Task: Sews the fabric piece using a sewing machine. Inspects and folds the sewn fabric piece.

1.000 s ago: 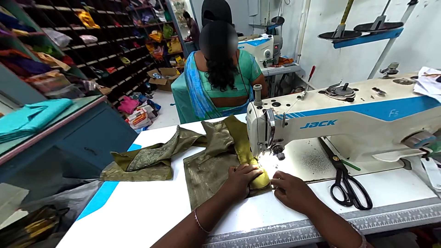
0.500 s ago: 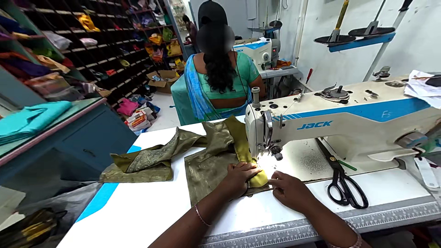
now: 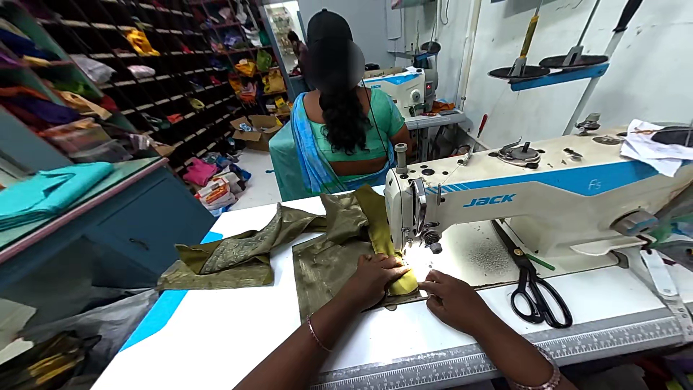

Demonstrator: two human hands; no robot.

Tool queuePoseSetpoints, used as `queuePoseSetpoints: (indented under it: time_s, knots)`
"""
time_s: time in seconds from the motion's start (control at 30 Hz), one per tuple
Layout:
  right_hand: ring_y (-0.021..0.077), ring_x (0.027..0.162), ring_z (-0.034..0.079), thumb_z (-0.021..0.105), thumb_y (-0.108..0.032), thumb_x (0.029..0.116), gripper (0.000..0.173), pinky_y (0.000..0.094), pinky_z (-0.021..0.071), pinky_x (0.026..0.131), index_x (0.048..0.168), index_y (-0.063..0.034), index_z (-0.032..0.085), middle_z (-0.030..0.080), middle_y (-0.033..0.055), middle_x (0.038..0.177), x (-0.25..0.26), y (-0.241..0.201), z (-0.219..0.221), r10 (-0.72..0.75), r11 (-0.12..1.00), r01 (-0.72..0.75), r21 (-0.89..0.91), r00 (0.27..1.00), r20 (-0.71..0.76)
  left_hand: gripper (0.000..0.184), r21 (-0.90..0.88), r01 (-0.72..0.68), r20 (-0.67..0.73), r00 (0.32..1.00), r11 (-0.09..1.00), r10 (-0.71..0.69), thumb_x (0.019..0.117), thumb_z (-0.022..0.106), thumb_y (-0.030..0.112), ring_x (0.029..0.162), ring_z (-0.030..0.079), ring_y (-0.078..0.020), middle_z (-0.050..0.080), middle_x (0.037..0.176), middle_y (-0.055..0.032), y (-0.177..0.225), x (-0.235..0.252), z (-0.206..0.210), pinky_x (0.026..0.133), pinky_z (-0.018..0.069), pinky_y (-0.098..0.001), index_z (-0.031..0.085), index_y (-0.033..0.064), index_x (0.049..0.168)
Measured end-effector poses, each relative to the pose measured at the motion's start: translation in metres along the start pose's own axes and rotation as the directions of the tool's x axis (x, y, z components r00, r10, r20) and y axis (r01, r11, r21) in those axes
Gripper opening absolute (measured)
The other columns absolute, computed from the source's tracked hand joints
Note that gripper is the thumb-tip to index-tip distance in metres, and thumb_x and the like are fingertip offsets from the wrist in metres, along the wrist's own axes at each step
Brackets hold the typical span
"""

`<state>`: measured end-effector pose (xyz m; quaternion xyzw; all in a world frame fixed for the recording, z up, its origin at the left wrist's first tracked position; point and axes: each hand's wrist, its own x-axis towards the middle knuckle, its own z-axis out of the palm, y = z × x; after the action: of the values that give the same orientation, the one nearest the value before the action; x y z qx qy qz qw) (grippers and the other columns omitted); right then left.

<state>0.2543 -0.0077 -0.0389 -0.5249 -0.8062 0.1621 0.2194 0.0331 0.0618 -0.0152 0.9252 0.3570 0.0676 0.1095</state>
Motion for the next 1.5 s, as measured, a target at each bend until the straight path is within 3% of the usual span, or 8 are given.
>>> queuePoseSetpoints:
  time_s: [0.07, 0.23, 0.4, 0.53, 0.7, 0.97, 1.2, 1.5]
  knots:
    - [0.0251, 0.089, 0.066, 0.053, -0.009, 0.0949, 0.032, 0.0409, 0.0546, 0.080, 0.117, -0.0067, 0.076, 0.067, 0.0130, 0.102, 0.000, 0.000, -0.001, 0.005, 1.000, -0.005, 0.004, 1.000, 0.012, 0.054, 0.060, 0.014, 0.064, 0.998, 0.998, -0.018, 0.0864, 0.073, 0.001, 0.141, 0.048, -0.0295, 0.062, 0.142, -0.0033, 0.017, -0.003, -0.003, 0.114, 0.0235, -0.0715, 0.066, 0.0172, 0.138]
    - [0.0246, 0.087, 0.067, 0.057, -0.006, 0.0928, 0.032, 0.0423, 0.0564, 0.077, 0.116, -0.0123, 0.079, 0.069, 0.0118, 0.103, -0.003, 0.004, 0.001, -0.052, 0.998, 0.053, 0.042, 0.999, -0.016, 0.041, -0.007, 0.112, 0.123, 0.986, 0.994, -0.110, 0.1083, 0.041, 0.015, 0.149, 0.041, -0.0222, 0.052, 0.154, -0.0040, 0.039, -0.015, 0.009, 0.123, 0.0193, -0.0611, 0.058, 0.0128, 0.145]
    - [0.0230, 0.084, 0.067, 0.058, -0.005, 0.0924, 0.033, 0.0404, 0.0564, 0.075, 0.116, -0.0140, 0.079, 0.069, 0.0104, 0.101, -0.003, 0.004, 0.001, -0.062, 0.997, 0.064, 0.032, 0.997, -0.044, 0.039, -0.059, 0.006, 0.049, 0.999, 0.998, -0.003, 0.1038, 0.052, 0.009, 0.146, 0.045, -0.0216, 0.055, 0.152, -0.0020, 0.014, -0.022, 0.011, 0.119, 0.0274, -0.0618, 0.063, 0.0133, 0.141]
    - [0.0220, 0.082, 0.067, 0.058, -0.004, 0.0919, 0.031, 0.0391, 0.0565, 0.074, 0.113, -0.0126, 0.080, 0.069, 0.0097, 0.099, -0.003, 0.004, 0.002, -0.071, 0.997, 0.073, 0.026, 0.996, -0.061, 0.038, -0.103, -0.039, -0.017, 0.999, 0.994, 0.038, 0.1086, 0.045, 0.032, 0.142, 0.048, -0.0178, 0.059, 0.148, 0.0015, -0.001, -0.025, 0.011, 0.119, 0.0285, -0.0558, 0.067, 0.0164, 0.135]
    - [0.0213, 0.081, 0.067, 0.059, -0.005, 0.0919, 0.030, 0.0399, 0.0570, 0.073, 0.112, -0.0128, 0.080, 0.069, 0.0092, 0.099, -0.003, 0.005, 0.004, -0.071, 0.997, 0.072, 0.019, 0.995, -0.069, 0.056, 0.004, 0.085, 0.056, 0.995, 0.996, -0.085, 0.1075, 0.040, 0.050, 0.142, 0.044, -0.0236, 0.049, 0.157, 0.0019, 0.022, -0.013, 0.017, 0.110, 0.0314, -0.0557, 0.051, 0.0171, 0.152]
    - [0.0195, 0.079, 0.066, 0.058, -0.004, 0.0910, 0.033, 0.0369, 0.0564, 0.071, 0.113, -0.0146, 0.080, 0.068, 0.0078, 0.097, -0.004, 0.006, 0.004, -0.098, 0.995, 0.099, 0.009, 0.991, -0.087, 0.046, -0.115, 0.032, 0.041, 0.999, 0.993, -0.027, 0.1073, 0.042, 0.038, 0.149, 0.036, -0.0168, 0.047, 0.158, 0.0108, 0.000, -0.020, 0.016, 0.116, 0.0207, -0.0604, 0.054, 0.0273, 0.150]
    - [0.0226, 0.082, 0.066, 0.061, -0.003, 0.0905, 0.029, 0.0400, 0.0567, 0.072, 0.111, -0.0114, 0.081, 0.069, 0.0101, 0.098, -0.005, 0.005, 0.004, -0.104, 0.994, 0.106, 0.021, 0.990, -0.094, 0.062, -0.080, -0.058, 0.021, 0.998, 0.995, 0.060, 0.0993, 0.049, 0.060, 0.147, 0.037, -0.0210, 0.047, 0.158, 0.0085, -0.013, -0.021, 0.017, 0.114, 0.0195, -0.0660, 0.053, 0.0264, 0.151]
    - [0.0241, 0.087, 0.063, 0.061, -0.004, 0.0877, 0.032, 0.0406, 0.0530, 0.079, 0.110, -0.0147, 0.081, 0.068, 0.0076, 0.094, -0.003, 0.008, 0.008, -0.164, 0.986, 0.160, -0.044, 0.975, -0.152, 0.068, -0.076, -0.056, 0.030, 0.998, 0.996, 0.058, 0.0980, 0.050, 0.063, 0.151, 0.034, -0.0239, 0.047, 0.157, 0.0048, -0.015, -0.020, 0.017, 0.116, 0.0073, -0.0744, 0.049, 0.0239, 0.154]
